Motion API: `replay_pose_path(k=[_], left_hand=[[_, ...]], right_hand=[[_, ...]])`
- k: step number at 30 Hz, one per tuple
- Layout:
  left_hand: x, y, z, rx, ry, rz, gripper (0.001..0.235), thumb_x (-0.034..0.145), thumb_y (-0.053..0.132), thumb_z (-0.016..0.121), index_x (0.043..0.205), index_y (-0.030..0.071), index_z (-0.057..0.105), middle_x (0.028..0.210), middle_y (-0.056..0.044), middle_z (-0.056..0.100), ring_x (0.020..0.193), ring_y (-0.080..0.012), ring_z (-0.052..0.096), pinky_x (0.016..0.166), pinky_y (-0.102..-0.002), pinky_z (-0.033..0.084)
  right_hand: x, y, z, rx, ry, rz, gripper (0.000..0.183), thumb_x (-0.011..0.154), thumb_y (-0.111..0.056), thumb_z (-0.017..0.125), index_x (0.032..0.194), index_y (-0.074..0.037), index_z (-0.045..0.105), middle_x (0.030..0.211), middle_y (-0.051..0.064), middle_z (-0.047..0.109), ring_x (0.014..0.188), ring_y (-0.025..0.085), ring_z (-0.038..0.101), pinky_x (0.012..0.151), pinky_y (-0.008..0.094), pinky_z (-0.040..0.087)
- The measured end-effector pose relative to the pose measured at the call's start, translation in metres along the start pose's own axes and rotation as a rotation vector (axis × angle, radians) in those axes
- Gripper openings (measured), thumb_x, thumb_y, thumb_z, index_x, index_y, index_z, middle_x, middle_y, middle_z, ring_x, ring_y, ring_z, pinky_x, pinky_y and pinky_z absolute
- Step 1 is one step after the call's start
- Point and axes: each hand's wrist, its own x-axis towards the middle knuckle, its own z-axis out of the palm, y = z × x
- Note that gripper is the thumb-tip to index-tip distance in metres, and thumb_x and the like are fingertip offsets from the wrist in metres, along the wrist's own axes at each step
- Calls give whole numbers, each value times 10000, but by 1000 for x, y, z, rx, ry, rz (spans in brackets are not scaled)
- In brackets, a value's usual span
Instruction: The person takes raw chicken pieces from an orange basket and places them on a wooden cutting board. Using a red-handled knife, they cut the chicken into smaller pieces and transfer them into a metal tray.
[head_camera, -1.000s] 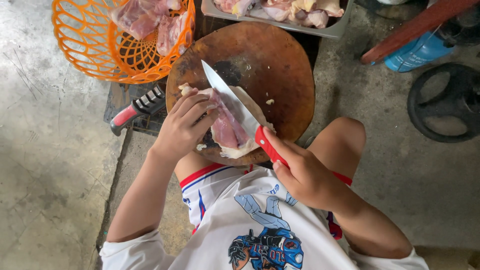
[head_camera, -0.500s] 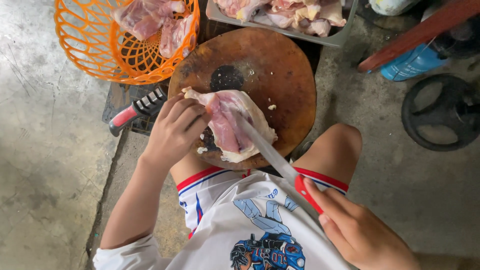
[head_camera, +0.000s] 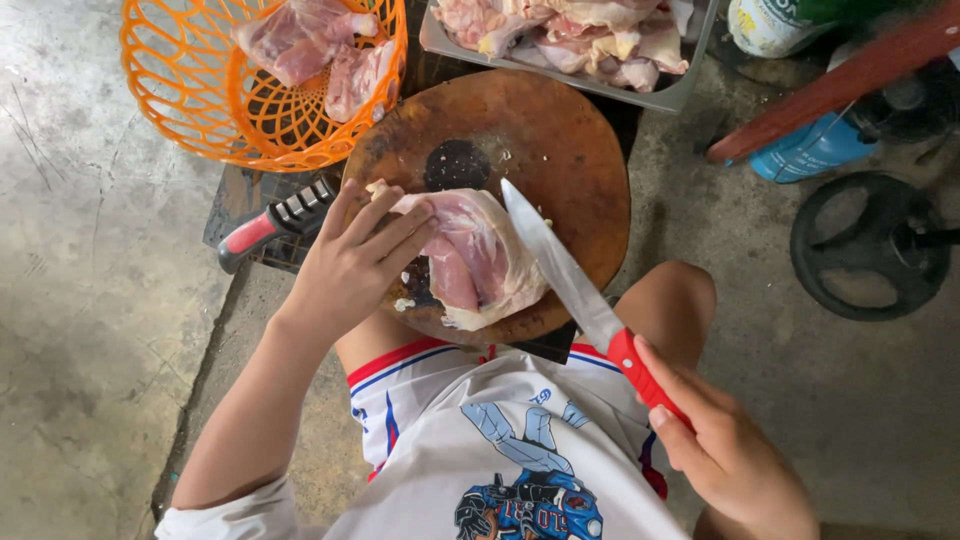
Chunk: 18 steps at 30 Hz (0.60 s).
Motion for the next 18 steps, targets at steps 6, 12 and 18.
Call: replay_pose_path(k=[6, 12, 18], left_hand=[[-8, 8, -8, -31, -61, -60, 463, 991, 44, 596, 1445, 125, 624, 1515, -34, 588, 1454, -361, 464, 1220, -626, 319], [-11, 46, -22, -110, -32, -196, 469, 1008, 214, 637, 1465, 114, 597, 1509, -111, 598, 1483, -367, 429, 1229, -614, 269], [-1, 97, -14, -215, 81, -140, 360, 1032, 240, 574, 1353, 94, 644, 1448, -144, 580, 1391, -359, 521, 1205, -600, 337]], right_hand=[[10, 12, 4, -71, 222, 127, 618, 948, -148, 518, 1561, -193, 457, 944, 84, 697, 593, 156, 617, 615, 299, 555], [42, 19, 4, -304, 407, -179, 590, 956, -37, 528, 1538, -8, 438, 1378, 228, 575, 1187, 356, 605, 983, 430, 476], [80, 37, 9, -555, 538, -218, 579, 955, -142, 647, 1515, -64, 524, 1266, 165, 629, 1070, 367, 676, 743, 472, 576]])
